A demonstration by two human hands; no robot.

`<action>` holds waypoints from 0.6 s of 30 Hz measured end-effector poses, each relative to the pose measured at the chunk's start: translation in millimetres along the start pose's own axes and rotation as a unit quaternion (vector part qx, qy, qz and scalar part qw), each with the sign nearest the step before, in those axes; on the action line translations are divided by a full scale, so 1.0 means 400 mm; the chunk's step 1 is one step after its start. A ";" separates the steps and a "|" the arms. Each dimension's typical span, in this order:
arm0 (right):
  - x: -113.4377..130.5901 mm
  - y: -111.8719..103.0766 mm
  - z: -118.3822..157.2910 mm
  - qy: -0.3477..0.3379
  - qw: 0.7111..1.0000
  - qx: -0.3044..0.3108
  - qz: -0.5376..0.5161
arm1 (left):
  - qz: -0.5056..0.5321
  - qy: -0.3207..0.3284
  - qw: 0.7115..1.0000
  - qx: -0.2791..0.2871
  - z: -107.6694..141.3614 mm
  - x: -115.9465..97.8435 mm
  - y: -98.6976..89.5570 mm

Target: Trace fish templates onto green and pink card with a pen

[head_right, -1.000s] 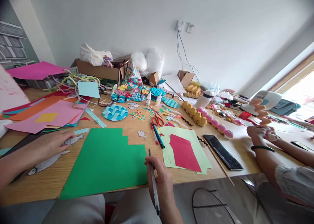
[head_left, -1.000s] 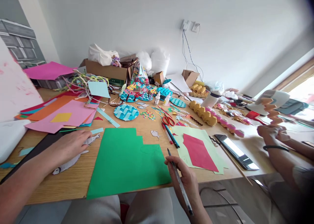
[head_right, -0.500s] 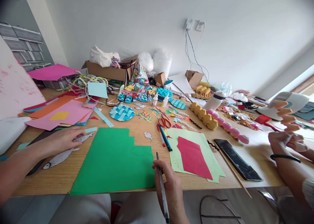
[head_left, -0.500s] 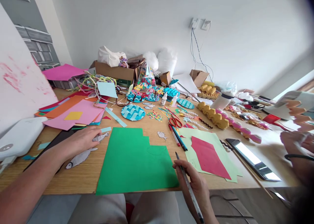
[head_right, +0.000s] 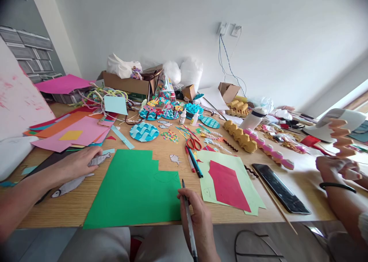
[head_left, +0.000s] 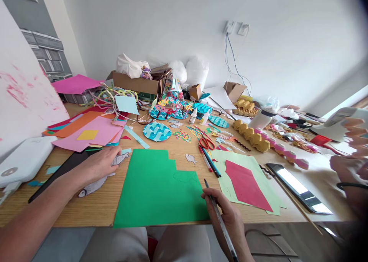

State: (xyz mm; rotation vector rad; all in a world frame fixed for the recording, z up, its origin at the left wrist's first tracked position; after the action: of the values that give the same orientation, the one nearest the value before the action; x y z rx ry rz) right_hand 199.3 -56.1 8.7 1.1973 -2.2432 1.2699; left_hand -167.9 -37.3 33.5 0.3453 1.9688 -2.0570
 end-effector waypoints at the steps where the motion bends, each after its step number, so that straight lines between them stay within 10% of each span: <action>1: 0.001 0.001 -0.001 -0.009 1.000 0.005 0.002 | 0.008 0.006 1.000 -0.003 -0.002 0.004 0.002; 8: 0.002 -0.006 -0.003 0.005 1.000 -0.005 -0.010 | 0.063 0.036 0.997 -0.026 0.010 -0.034 -0.030; 18: 0.045 0.019 -0.033 0.120 0.974 0.041 -0.187 | 0.288 0.171 0.937 0.093 0.058 -0.398 0.088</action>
State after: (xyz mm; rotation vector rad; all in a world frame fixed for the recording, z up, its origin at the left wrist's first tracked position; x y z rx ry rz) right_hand 180.7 -52.8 22.8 1.3372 -1.7129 1.2837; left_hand -6.2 -56.7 58.0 1.2326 1.5625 -1.8659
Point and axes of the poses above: each hand's wrist, its own z-axis away from the middle knuckle, its own y-axis out of the palm, x = y × z, the point moved 4 cm from there along -z, towards the middle knuckle, and after that the axes turned 5 degrees about z, right-handed, at the moved point
